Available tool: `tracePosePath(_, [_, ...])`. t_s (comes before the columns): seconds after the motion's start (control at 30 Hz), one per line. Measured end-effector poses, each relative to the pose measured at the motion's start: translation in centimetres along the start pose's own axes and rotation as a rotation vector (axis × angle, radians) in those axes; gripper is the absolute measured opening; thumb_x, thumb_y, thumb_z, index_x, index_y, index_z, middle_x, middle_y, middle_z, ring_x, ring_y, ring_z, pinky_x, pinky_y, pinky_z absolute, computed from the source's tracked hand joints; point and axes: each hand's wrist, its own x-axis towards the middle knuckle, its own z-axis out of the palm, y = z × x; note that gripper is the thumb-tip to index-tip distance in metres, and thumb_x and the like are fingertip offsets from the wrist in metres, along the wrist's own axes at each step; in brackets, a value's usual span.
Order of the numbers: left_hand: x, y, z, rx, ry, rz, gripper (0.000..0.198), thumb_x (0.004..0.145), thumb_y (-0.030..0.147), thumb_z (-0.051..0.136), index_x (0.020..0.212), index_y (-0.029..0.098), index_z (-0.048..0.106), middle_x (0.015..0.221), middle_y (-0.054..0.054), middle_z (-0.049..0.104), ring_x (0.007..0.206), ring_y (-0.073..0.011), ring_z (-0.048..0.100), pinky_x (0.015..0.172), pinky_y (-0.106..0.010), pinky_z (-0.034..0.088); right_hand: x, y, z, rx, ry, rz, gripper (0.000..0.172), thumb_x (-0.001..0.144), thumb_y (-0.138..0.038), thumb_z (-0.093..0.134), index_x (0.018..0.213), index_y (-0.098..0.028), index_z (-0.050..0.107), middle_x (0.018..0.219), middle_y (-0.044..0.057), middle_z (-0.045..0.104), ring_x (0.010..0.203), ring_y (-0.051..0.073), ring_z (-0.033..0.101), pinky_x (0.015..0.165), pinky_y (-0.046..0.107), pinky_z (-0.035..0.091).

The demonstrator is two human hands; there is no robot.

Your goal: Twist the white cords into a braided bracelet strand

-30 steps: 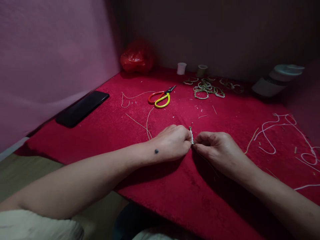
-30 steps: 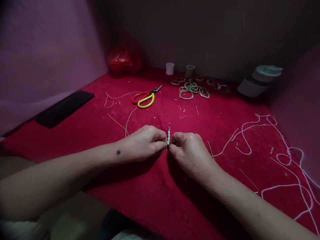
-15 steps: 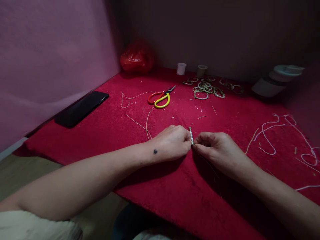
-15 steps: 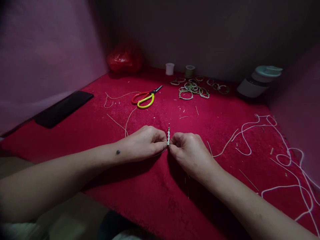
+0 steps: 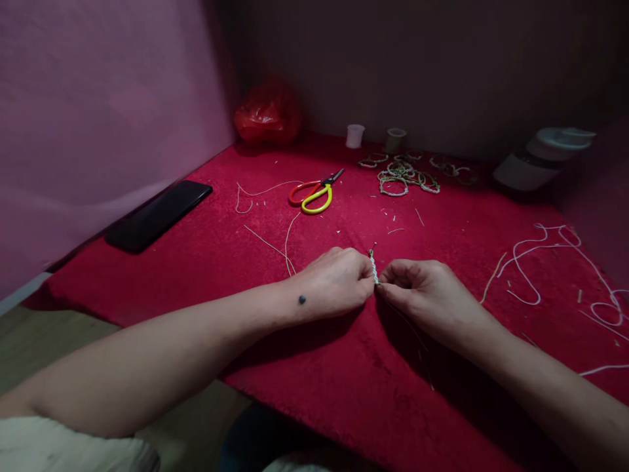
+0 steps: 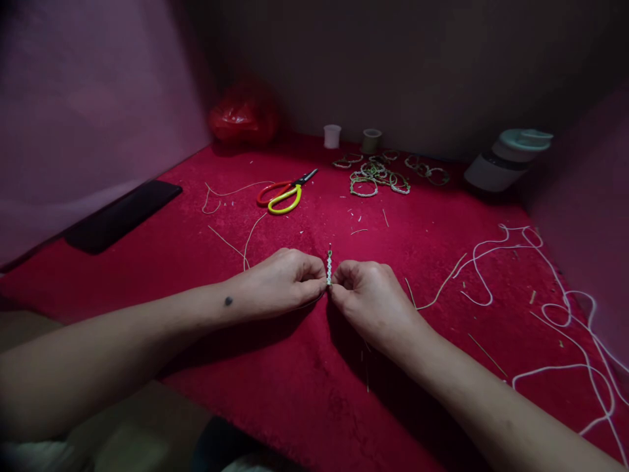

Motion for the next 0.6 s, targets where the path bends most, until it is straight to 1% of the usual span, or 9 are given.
tracePosePath(0.27, [-0.09,0.04,-0.03,-0.01,-0.007,0.01,0.023,0.076,0.022,0.043,0.062,0.013,0.058,0.053,0.0,0.049,0.051,-0.0078,0.041,0.05,-0.023,0.026,-0.19,0.1,-0.02,0.017,0.012,-0.009,0.015,0.073,-0.022,0.051,0.059,-0.016,0.055,0.053,-0.001,0.049,0.051,0.01,0.041,0.046,0.022,0.031])
tracePosePath(0.6, [0.08,0.08,0.05,-0.015,0.007,0.006,0.023,0.077,0.021,0.043,0.059,0.014,0.056,0.054,0.0,0.049,0.052,-0.008,0.041,0.052,-0.022,0.027,-0.13,0.08,-0.01,0.0,0.017,-0.019,0.016,0.074,-0.023,0.051,0.06,-0.017,0.054,0.053,-0.002,0.049,0.051,0.01,0.042,0.047,0.022,0.031])
